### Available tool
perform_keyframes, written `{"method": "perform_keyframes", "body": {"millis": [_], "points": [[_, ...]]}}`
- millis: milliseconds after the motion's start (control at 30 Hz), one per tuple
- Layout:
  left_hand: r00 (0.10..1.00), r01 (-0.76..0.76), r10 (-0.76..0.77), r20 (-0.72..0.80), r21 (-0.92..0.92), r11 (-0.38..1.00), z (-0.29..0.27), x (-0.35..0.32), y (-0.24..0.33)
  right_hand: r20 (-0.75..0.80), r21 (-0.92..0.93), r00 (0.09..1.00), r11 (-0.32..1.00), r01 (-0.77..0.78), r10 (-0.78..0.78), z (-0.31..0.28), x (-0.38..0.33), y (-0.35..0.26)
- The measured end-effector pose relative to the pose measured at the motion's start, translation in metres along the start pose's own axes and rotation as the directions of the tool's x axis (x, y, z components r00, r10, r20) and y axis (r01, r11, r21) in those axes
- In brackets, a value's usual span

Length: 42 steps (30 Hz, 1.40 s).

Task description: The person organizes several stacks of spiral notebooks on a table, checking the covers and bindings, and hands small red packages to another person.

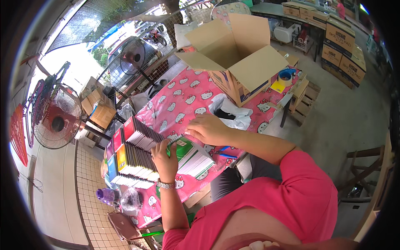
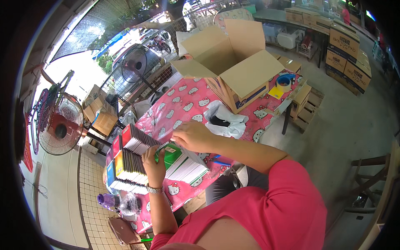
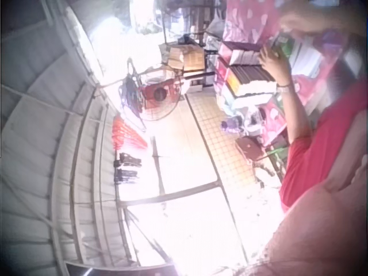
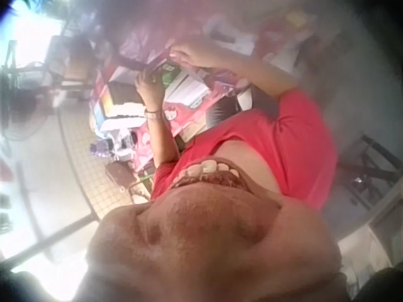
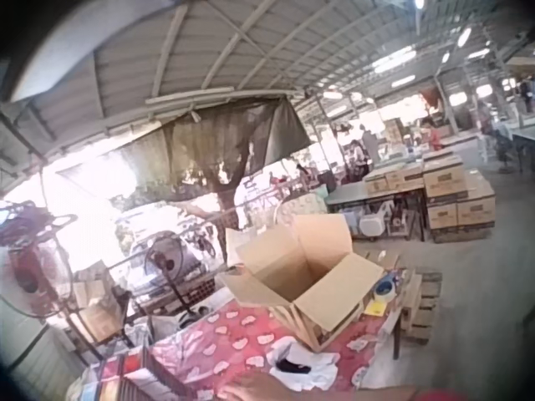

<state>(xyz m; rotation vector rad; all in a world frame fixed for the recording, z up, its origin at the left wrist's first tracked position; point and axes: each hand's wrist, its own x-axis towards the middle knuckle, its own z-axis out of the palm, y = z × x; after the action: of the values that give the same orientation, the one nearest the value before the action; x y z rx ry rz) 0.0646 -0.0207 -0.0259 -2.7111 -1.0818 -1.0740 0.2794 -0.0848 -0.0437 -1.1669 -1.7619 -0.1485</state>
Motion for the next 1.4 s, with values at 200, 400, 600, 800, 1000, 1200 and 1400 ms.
{"method": "perform_keyframes", "body": {"millis": [200,400,600,800,1000,1200,1400], "points": [[1.0,0.005,-0.005,0.014,0.01,1.0,-0.002,-0.003,0.0,0.018,0.13,1.0,0.991,-0.024,0.022,-0.005,-0.001,-0.007],[0.999,-0.048,0.049,0.005,-0.027,0.998,0.002,0.003,-0.006,0.019,0.114,0.998,0.991,-0.066,0.064,-0.005,-0.005,-0.005],[0.998,-0.054,0.055,0.014,-0.047,0.997,0.002,0.002,-0.005,0.007,0.074,0.999,0.997,-0.036,0.035,-0.005,-0.008,-0.016],[0.997,-0.072,0.073,0.004,-0.067,0.995,0.0,0.003,-0.004,-0.051,-0.094,0.998,0.995,0.023,-0.028,0.005,-0.009,-0.017],[0.995,-0.104,0.104,-0.004,-0.093,0.99,0.001,0.005,-0.002,-0.082,-0.201,0.987,0.973,0.116,-0.135,0.008,-0.011,-0.016],[0.99,-0.144,0.143,-0.02,-0.129,0.981,0.004,0.006,-0.002,-0.158,-0.153,0.974,0.979,0.135,-0.16,0.012,-0.016,-0.019],[0.997,-0.061,0.065,0.029,-0.139,0.988,0.001,0.005,0.008,-0.081,-0.188,0.984,0.972,0.144,-0.162,0.014,-0.014,-0.01]]}}
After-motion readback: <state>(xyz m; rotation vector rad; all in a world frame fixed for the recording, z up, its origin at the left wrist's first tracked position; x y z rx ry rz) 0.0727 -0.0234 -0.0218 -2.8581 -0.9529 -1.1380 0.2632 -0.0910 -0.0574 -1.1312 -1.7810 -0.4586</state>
